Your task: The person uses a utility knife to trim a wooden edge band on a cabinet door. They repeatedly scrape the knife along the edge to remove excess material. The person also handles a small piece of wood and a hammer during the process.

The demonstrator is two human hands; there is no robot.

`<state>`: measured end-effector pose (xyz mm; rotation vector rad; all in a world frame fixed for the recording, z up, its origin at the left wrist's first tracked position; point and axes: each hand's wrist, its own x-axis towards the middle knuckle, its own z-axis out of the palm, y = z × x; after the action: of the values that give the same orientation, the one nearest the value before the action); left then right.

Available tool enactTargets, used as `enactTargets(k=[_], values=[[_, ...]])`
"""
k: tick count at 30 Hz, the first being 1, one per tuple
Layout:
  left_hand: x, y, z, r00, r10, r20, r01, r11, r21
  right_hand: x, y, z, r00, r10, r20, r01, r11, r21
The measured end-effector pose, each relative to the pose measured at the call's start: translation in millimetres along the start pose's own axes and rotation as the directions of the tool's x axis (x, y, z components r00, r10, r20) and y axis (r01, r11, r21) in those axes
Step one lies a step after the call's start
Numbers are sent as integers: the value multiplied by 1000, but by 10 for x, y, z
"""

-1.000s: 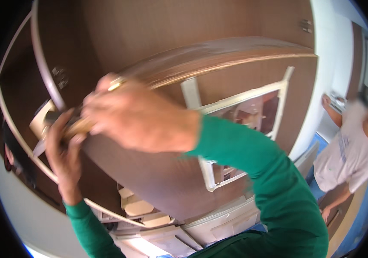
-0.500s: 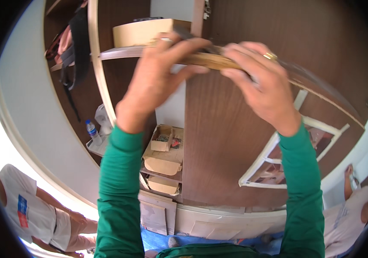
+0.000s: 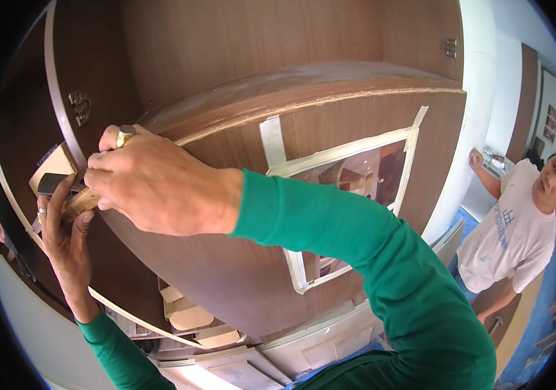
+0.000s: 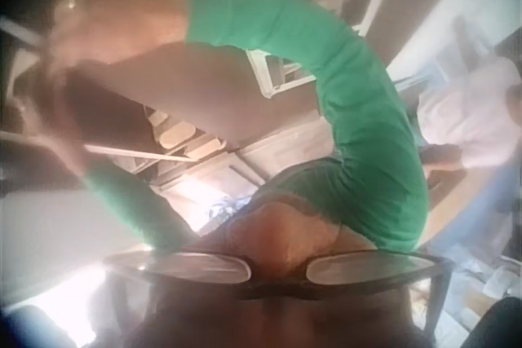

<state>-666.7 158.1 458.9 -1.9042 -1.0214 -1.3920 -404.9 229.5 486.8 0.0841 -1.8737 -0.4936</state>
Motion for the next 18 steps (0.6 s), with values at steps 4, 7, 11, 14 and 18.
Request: enactTargets(k=[4,7,11,14,18], values=[[114,343,256,999,21,35,-21,1000,12,-188,120,-482,998,-20,51,21,1000,-15],[316,963,746,996,72,44,-74,997,27,-466,239,-1077,999,15,37,-13,999,-43],[402,1361,1041,996,83,29,-84,996,25,-661,391,-1635,998,-41,45,45,995,-94],[583,1815,1350,994,97,53,-97,995,-12,-859,508,-2218,996,-14,88,23,995,-100],[796,2590,1923,985,170,21,-169,985,-34,-1173,705,-3105,987,16,161,6,991,-134]])
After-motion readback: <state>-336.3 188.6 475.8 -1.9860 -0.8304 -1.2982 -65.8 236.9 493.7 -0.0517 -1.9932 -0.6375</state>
